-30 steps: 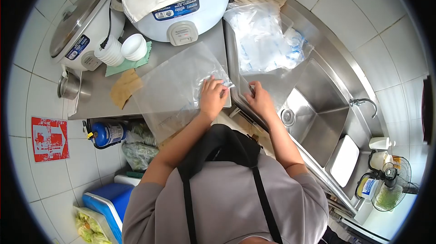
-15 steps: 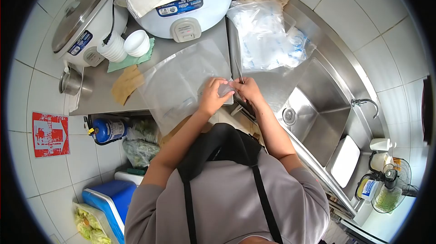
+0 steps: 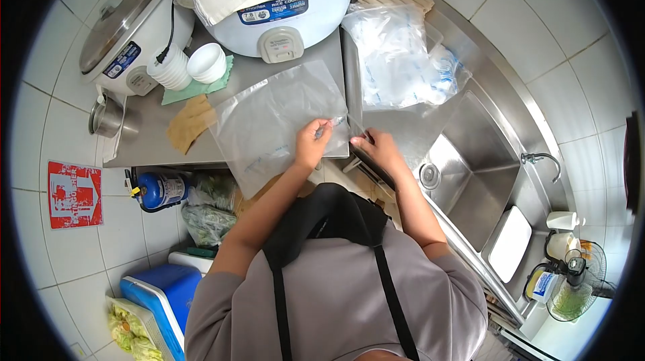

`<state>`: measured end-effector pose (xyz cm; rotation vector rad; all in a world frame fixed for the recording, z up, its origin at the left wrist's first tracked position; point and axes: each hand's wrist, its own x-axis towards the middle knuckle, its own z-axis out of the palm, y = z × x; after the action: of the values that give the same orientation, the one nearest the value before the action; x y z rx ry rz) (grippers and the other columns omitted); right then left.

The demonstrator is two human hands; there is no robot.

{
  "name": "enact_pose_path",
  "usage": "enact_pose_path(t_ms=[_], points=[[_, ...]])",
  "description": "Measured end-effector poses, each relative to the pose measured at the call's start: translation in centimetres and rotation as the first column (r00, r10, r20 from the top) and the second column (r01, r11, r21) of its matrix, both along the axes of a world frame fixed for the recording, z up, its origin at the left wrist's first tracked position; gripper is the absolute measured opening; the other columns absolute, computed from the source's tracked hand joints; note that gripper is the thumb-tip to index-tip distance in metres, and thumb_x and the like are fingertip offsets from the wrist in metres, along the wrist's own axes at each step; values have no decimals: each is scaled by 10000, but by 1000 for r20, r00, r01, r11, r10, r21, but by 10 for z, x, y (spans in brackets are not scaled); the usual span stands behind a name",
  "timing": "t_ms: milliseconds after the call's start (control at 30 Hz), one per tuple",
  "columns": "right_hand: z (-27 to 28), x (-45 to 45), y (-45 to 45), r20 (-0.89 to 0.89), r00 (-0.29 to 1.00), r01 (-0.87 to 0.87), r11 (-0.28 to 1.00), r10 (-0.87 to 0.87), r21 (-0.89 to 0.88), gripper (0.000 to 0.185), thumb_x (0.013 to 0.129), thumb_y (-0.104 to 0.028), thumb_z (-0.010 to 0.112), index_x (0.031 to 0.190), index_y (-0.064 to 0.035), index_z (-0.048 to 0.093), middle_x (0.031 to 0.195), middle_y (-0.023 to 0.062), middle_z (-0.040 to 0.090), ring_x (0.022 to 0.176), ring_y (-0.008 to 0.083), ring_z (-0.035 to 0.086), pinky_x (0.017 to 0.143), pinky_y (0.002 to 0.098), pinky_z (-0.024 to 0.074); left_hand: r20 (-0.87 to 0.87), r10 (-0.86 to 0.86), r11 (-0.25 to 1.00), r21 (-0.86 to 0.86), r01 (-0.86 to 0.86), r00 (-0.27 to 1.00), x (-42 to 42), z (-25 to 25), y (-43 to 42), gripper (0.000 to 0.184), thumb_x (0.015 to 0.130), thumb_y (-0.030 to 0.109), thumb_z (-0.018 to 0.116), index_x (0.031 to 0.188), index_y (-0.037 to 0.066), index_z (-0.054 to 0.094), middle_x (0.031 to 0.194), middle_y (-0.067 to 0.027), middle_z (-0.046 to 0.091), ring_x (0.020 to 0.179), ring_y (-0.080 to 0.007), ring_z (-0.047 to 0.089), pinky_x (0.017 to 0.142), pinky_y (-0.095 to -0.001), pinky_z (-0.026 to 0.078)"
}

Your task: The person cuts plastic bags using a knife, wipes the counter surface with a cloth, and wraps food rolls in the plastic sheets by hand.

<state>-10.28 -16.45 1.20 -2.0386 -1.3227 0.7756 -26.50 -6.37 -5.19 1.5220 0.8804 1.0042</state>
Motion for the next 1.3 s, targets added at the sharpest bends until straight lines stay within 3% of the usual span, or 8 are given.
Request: enact_pose_path(t_ms=[100, 200, 300, 400, 500, 600, 933, 1300], points=[[24, -1, -11, 183, 976, -98, 986, 122, -138, 479, 810, -449, 635, 824, 29, 606, 770, 243, 626, 769, 399, 619, 671, 459, 475, -68, -44, 998, -50, 40, 997, -3, 17, -5, 152, 900, 118, 590, 930, -23, 637, 829, 0, 656, 789, -49, 555, 711, -223, 451], [23, -8, -9, 303, 942, -102, 984, 143, -148, 357, 841, -340, 591, 867, 16, 591, 839, 227, 642, 810, 405, 620, 699, 478, 485, 25, -71, 990, 120, 68, 997, 0, 16, -4, 163, 900, 133, 586, 924, -17, 645, 944, -63, 669, 846, -107, 600, 752, -251, 459], [2, -15, 1, 408, 893, -157, 981, 192, -117, 268, 834, -219, 553, 964, 15, 544, 892, 236, 640, 830, 413, 617, 723, 493, 492, -184, -182, 947, 231, 222, 966, -5, 30, -6, 206, 886, 177, 577, 1010, 22, 632, 1158, -122, 610, 1039, -232, 584, 910, -366, 434], [0, -24, 7, 361, 910, -159, 976, 204, -151, 297, 817, -133, 529, 1064, 20, 464, 916, 261, 628, 843, 420, 615, 728, 508, 490, -553, 38, 909, 366, 201, 832, 9, 42, -4, 411, 912, 250, 511, 1222, -19, 506, 1362, -184, 439, 1272, -313, 399, 1068, -458, 269], [16, -32, 13, 296, 938, -125, 972, 182, -199, 380, 803, -85, 531, 1138, 25, 388, 921, 281, 619, 852, 427, 612, 729, 520, 483, -672, 296, 824, 539, 174, 679, 22, 15, -2, 607, 933, 320, 439, 1352, -99, 305, 1452, -239, 278, 1384, -342, 197, 1127, -490, 104], [8, -27, 22, 329, 938, -52, 984, 107, -173, 423, 818, -79, 537, 1192, 7, 360, 941, 278, 619, 855, 430, 610, 732, 522, 478, -723, 248, 825, 507, 251, 645, 20, 7, -2, 688, 936, 368, 415, 1377, -129, 234, 1474, -272, 194, 1408, -353, 95, 1142, -467, 44], [-8, -24, 17, 342, 940, -14, 1000, 9, 13, 478, 793, -29, 555, 1238, -40, 379, 1000, 257, 597, 836, 425, 612, 714, 491, 495, -759, 248, 835, 483, 265, 602, 21, 16, -5, 736, 909, 400, 452, 1365, -142, 249, 1469, -285, 192, 1399, -374, 118, 1141, -467, 64], [-30, 13, 127, 429, 898, -192, 962, 94, 192, 465, 787, -61, 569, 1228, -92, 427, 958, 214, 603, 833, 405, 612, 686, 480, 490, -726, 197, 825, 486, 289, 658, 18, 14, -3, 751, 911, 395, 446, 1366, -157, 218, 1462, -317, 166, 1398, -395, 96, 1141, -457, 70]])
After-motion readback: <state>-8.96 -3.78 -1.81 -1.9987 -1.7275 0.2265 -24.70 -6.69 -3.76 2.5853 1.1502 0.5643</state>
